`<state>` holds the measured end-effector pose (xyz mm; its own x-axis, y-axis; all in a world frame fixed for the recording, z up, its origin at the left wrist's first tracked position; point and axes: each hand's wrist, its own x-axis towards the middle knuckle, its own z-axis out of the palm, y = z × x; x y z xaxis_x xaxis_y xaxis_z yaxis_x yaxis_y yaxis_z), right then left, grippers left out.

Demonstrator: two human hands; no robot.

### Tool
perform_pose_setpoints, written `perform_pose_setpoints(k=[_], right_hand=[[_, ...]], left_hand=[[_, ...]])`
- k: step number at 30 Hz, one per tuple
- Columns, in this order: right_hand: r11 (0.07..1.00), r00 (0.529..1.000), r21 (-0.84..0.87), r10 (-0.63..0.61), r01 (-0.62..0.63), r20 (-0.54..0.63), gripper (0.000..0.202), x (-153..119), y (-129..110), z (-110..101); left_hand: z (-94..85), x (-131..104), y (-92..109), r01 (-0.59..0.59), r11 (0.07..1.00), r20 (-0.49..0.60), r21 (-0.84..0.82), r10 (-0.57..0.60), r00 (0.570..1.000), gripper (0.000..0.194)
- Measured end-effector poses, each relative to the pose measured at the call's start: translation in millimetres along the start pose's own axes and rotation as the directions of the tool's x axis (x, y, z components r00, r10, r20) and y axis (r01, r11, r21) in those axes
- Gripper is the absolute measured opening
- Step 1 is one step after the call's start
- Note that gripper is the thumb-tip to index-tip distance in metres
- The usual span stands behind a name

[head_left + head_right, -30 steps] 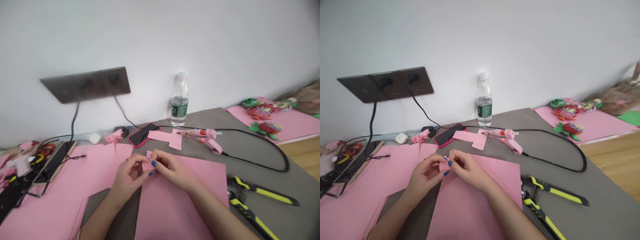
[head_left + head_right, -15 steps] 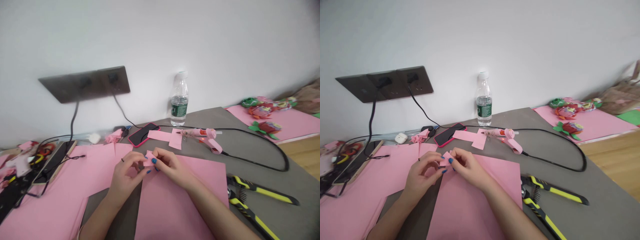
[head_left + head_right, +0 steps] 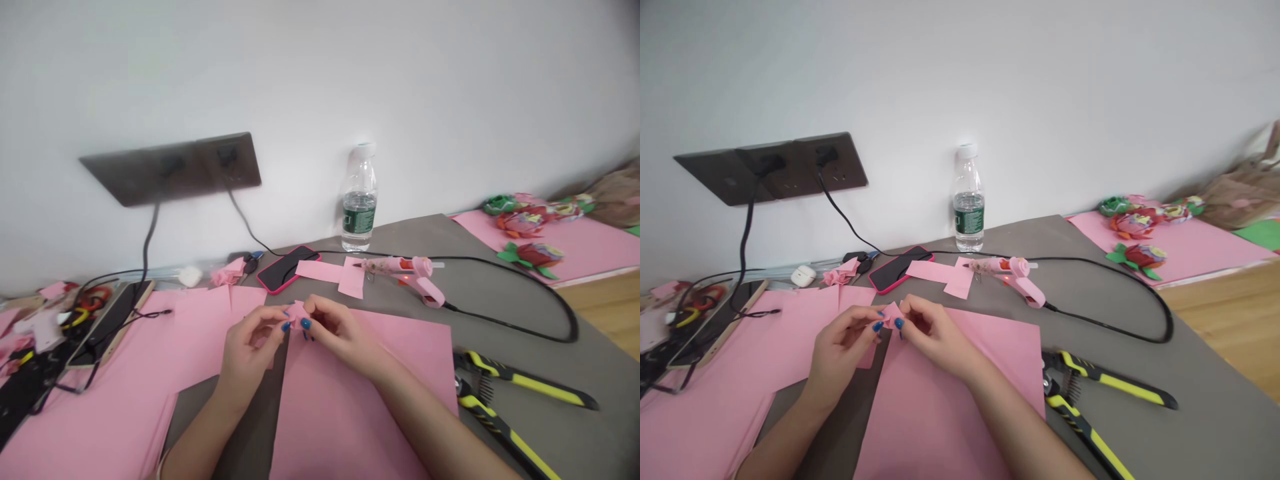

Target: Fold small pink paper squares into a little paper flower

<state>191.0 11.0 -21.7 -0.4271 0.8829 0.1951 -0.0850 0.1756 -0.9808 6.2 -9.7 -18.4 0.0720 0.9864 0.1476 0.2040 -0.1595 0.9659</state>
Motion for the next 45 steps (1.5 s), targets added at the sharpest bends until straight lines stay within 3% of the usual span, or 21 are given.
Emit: perform_pose_setpoints(k=[4, 7, 14, 21, 26, 32, 36, 45], right_hand=[[1.0, 1.0, -0.003, -0.005, 0.005, 0.004, 0.034, 0, -1, 0], [1.0, 1.0, 0.016, -0.008, 0.008, -0.001, 0.035, 1, -2, 0], [1.0, 1.0, 0.031, 0.003, -0.003, 0.012, 0.033, 1, -1, 1], [0.994, 0.997, -0.109, 0.017, -0.008, 0.081, 0.03, -1, 3, 0], [0.99, 0.994, -0.14, 0.02, -0.005, 0.105, 0.027, -2, 3, 0], [0.988, 0.993, -0.156, 0.039, -0.021, 0.114, 0.026, -1, 2, 0], [0.986, 0.992, -0.164, 0.045, -0.026, 0.116, 0.025, -1, 2, 1], [0.994, 1.0, -0.106, 0.015, -0.013, 0.021, 0.024, -1, 5, 4]], left_hand=[[2.8, 1, -2, 0.015, 0.995, 0.018, -0.097, -0.013, 1.0, 0.011], [3.8, 1, -3, 0.019, 0.993, -0.035, -0.118, -0.024, 0.999, 0.011], [3.0, 0, -3, -0.045, 0.998, -0.078, -0.039, 0.042, 0.996, 0.007], [3.0, 0, 1, -0.119, 0.992, 0.001, 0.045, 0.119, 0.993, 0.007], [2.6, -1, 2, -0.083, 0.996, 0.025, 0.022, 0.083, 0.996, 0.011], [6.4, 1, 4, -0.014, 0.995, -0.016, -0.102, 0.012, 1.0, 0.015], [7.4, 1, 6, 0.022, 0.996, -0.035, -0.087, -0.025, 0.999, 0.015], [9.8, 0, 6, -0.028, 0.999, -0.075, -0.043, 0.024, 0.997, 0.014]])
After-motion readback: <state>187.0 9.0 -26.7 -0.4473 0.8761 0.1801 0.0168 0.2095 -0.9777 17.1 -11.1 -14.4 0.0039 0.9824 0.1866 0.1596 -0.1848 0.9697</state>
